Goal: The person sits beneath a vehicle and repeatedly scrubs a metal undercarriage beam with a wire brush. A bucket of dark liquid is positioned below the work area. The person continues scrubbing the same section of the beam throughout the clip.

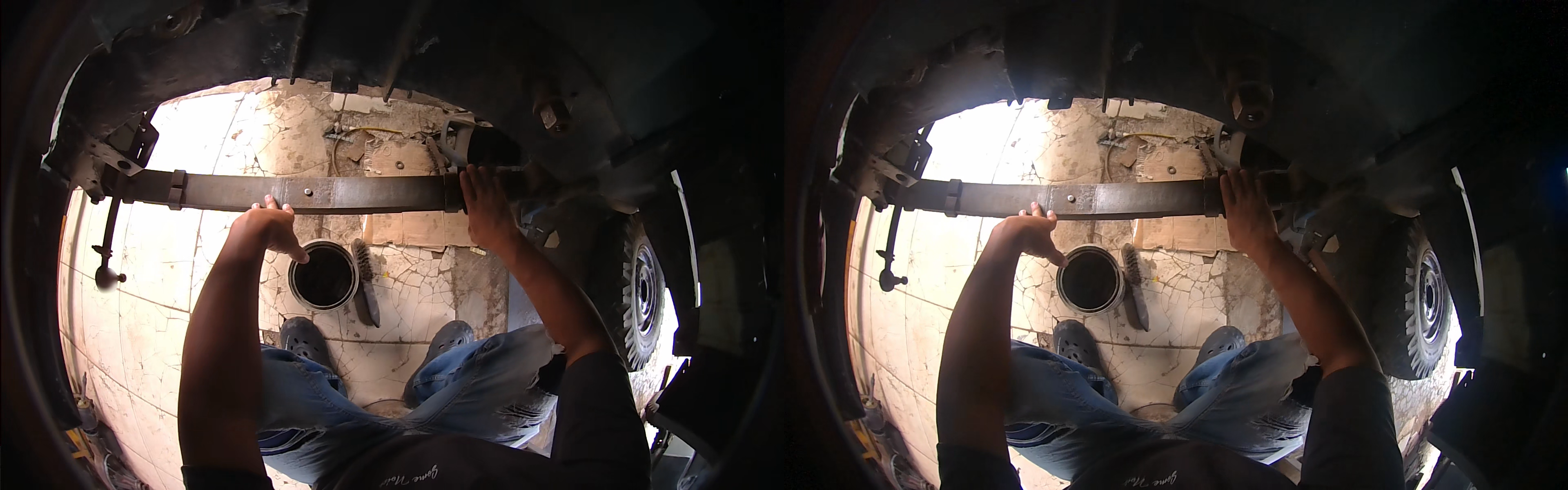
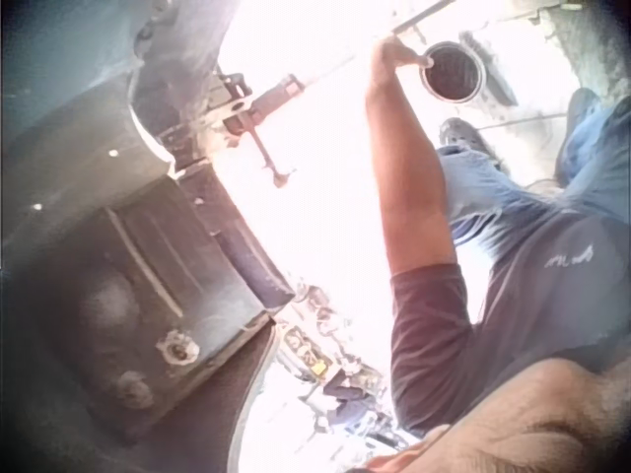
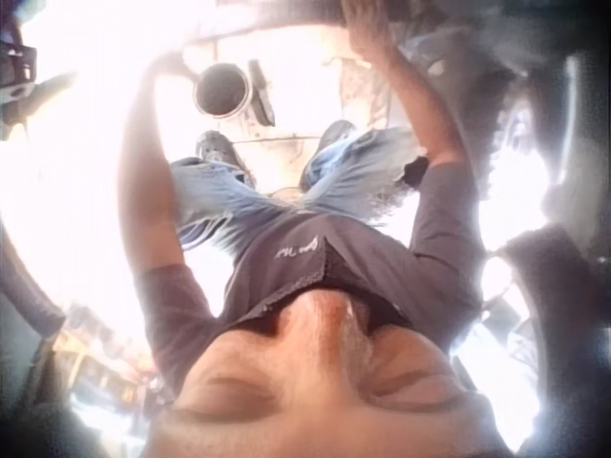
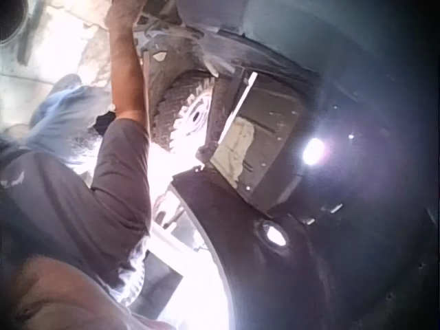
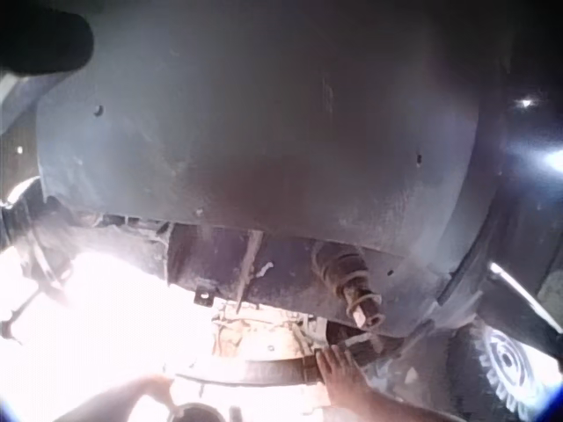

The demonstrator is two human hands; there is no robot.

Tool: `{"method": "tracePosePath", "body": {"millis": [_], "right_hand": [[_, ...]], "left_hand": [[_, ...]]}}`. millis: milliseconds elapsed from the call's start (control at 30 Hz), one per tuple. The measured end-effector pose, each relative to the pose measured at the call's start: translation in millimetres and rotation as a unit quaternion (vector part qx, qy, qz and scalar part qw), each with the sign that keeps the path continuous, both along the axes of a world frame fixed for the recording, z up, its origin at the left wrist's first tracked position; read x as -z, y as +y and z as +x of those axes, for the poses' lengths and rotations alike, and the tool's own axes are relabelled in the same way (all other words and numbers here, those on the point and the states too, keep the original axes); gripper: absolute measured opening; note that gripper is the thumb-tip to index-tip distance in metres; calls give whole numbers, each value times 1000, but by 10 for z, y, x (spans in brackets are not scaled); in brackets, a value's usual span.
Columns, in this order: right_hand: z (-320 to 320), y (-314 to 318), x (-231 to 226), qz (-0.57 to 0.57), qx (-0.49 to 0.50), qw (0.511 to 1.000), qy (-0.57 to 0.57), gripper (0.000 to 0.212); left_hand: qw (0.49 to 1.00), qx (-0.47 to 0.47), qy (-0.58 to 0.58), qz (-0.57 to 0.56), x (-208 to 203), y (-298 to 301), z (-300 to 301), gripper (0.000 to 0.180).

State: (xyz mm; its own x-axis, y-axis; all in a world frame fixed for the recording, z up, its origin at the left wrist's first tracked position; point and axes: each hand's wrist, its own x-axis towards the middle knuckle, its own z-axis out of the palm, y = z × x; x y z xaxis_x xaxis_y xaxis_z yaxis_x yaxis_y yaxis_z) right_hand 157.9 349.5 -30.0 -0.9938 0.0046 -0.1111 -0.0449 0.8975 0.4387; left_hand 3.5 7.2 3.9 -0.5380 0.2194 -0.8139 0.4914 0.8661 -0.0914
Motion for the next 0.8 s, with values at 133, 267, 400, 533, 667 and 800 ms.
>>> {"method": "tracePosePath", "body": {"millis": [133,267,400,533,667,800], "right_hand": [[68,-1,-25,-34,-20,999,-4,80],[-46,18,-3,-22,3,1000,10,81],[-57,-57,-67,-34,30,999,-10,82],[37,-112,11,-94,35,995,12,83],[-71,-57,113,-54,50,996,49,85],[-120,-51,28,-58,54,997,12,85]], "left_hand": [[1000,4,-12,17,-82,-61,-14,123],[999,-21,-29,-2,-87,30,-23,123],[1000,-2,-8,-12,-87,44,41,125],[999,-2,-10,33,-6,-118,-16,129],[1000,-9,-19,12,-38,-12,-19,129],[1000,-8,-11,-14,-70,26,27,125]]}}
